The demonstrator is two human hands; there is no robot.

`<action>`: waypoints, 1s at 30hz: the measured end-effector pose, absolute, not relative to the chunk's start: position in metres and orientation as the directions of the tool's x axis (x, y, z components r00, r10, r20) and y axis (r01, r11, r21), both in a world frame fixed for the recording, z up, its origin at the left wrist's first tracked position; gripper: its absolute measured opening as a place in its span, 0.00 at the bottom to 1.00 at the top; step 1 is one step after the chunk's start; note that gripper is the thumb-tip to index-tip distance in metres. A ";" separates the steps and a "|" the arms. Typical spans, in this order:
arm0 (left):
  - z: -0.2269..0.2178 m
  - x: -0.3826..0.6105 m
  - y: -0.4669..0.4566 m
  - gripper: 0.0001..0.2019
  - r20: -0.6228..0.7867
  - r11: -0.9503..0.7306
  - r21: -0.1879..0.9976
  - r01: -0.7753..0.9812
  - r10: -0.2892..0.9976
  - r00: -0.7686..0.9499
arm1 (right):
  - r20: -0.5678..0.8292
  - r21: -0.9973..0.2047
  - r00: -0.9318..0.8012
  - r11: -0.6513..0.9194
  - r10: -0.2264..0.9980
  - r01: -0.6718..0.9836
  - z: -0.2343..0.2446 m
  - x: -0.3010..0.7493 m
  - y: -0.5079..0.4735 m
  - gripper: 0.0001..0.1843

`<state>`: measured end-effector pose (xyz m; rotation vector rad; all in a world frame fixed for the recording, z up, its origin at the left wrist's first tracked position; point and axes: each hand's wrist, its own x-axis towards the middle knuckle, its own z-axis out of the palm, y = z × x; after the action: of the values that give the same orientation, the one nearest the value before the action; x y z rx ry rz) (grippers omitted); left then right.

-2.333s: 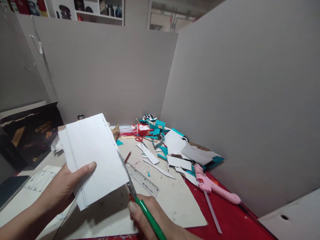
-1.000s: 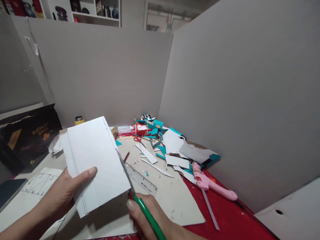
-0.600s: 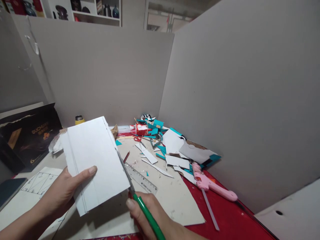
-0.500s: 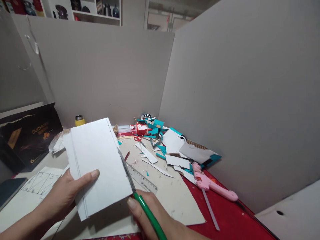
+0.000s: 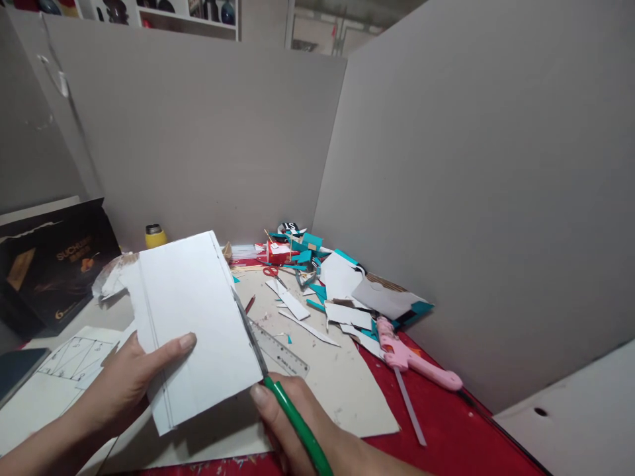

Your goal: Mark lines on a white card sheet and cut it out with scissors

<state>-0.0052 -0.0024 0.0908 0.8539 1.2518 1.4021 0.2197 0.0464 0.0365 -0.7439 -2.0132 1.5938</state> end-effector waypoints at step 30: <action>0.108 0.003 -0.009 0.39 -0.143 0.062 0.904 -0.423 0.976 -0.165 | 0.168 -0.951 -0.713 0.302 0.681 0.065 0.058 0.217 0.047 0.26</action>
<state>0.0029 -0.0086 0.1081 0.7153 1.0654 1.4400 0.2173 0.0473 0.0576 -0.6612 -2.0147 1.4329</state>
